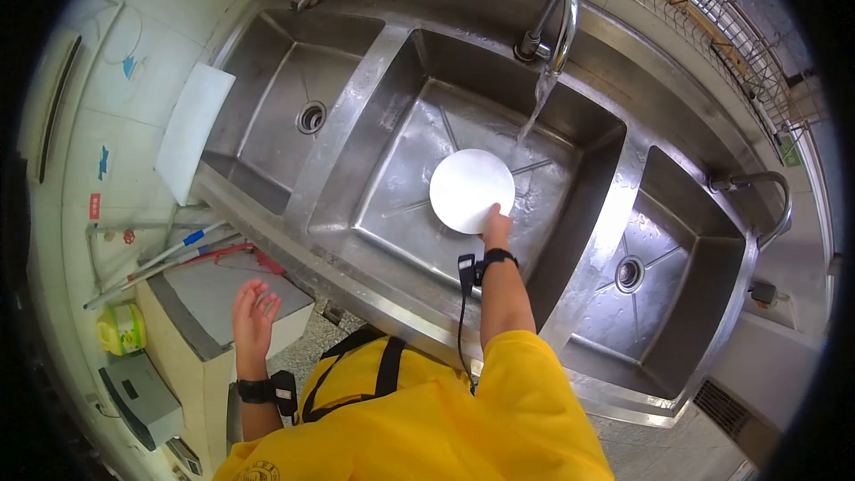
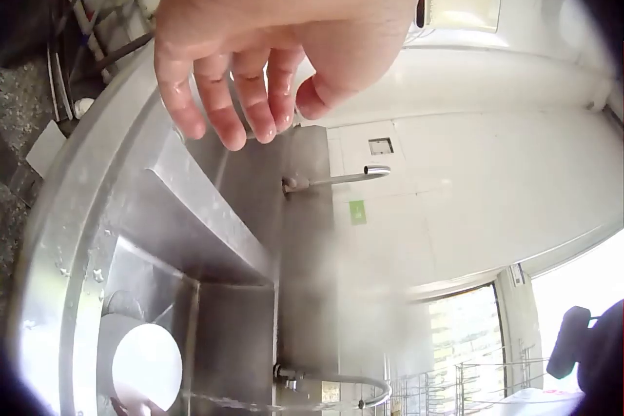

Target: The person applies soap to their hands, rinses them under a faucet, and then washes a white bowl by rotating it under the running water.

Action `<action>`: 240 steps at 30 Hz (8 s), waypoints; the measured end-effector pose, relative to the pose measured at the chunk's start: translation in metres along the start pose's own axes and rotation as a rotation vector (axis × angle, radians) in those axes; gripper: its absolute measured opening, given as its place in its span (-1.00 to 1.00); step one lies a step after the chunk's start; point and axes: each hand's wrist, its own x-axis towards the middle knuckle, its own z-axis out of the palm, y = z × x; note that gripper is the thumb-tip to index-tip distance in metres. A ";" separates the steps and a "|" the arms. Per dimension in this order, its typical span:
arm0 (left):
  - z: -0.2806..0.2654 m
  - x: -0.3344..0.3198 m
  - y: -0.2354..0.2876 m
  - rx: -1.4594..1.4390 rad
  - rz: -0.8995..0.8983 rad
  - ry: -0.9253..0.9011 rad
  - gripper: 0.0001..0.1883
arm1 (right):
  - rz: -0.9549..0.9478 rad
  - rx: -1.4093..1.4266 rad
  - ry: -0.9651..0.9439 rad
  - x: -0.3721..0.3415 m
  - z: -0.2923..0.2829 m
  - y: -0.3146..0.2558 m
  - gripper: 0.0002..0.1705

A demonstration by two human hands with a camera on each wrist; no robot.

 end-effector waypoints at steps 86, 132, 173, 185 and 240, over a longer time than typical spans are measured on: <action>0.299 0.217 -0.243 0.914 0.086 -0.634 -0.31 | -0.441 -0.723 0.152 0.020 -0.066 -0.114 -0.20; 0.299 0.208 -0.218 0.141 -0.301 -0.692 -0.55 | -0.348 0.095 -0.086 -0.094 -0.050 -0.146 -0.34; 0.338 0.172 -0.213 0.826 -0.201 -0.655 -0.27 | -0.913 -1.041 0.213 -0.093 -0.026 -0.156 0.11; 0.338 0.170 -0.199 0.729 -0.275 -0.805 -0.36 | -0.712 -1.071 0.130 -0.068 0.008 -0.200 -0.24; 0.324 0.201 -0.183 1.208 -0.023 -0.576 0.07 | -1.014 -0.706 -0.407 -0.108 0.001 -0.112 -0.43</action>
